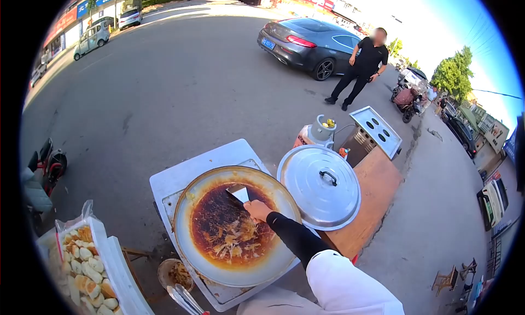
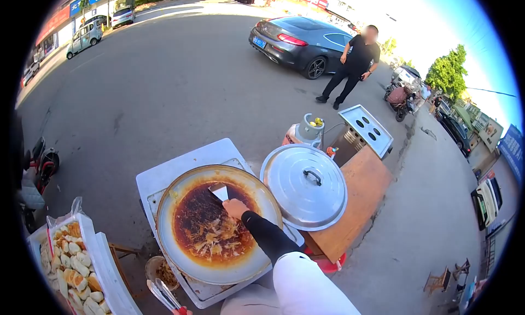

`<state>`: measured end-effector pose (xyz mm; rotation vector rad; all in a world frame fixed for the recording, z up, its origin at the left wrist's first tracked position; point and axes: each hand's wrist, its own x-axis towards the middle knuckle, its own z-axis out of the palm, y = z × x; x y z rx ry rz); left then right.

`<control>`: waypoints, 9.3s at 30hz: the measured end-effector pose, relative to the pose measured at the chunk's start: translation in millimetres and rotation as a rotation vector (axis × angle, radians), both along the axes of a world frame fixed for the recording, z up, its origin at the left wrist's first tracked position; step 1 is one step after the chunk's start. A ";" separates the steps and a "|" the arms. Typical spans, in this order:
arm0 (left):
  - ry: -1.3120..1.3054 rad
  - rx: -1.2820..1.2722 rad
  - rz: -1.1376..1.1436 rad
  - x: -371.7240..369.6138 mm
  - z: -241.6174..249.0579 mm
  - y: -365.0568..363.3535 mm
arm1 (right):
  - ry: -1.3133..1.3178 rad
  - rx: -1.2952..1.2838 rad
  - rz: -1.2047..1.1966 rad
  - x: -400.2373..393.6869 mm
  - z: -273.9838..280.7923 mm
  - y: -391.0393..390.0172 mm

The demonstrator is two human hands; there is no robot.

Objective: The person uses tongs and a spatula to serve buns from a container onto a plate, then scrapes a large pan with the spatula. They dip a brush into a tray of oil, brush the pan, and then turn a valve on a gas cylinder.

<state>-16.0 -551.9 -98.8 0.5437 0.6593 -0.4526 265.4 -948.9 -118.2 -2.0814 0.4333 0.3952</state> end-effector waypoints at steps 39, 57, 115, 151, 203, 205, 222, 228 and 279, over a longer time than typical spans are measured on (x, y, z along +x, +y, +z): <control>-0.251 0.088 -0.169 28.6 42.4 -7.1 | 0.070 -0.680 -0.111 -238.1 45.4 -22.2; -0.139 0.162 -0.004 24.7 37.0 -58.5 | -0.056 -0.740 0.074 -99.6 28.1 -112.2; -0.300 0.215 0.113 -62.7 65.8 4.8 | 0.203 0.281 -0.416 -293.4 43.8 -26.0; -0.368 0.351 0.381 -98.2 94.2 -64.9 | 0.272 0.686 -0.153 -255.7 12.8 -15.9; -1.816 -0.278 0.233 -170.5 410.2 79.8 | 0.193 0.693 -0.501 -265.8 58.0 72.0; -1.832 -0.307 0.230 -170.3 408.9 81.0 | 0.193 0.664 -0.543 -267.0 60.4 71.0; -1.833 -0.371 0.227 -165.4 410.4 92.6 | 0.189 0.695 -0.493 -286.3 55.7 68.5; -1.945 -0.550 0.143 -126.6 405.8 84.5 | 0.149 0.763 -0.456 -297.1 66.9 72.1; -0.236 0.185 0.154 -11.3 120.1 -29.4 | -0.312 0.333 -0.674 -160.0 -97.3 -100.5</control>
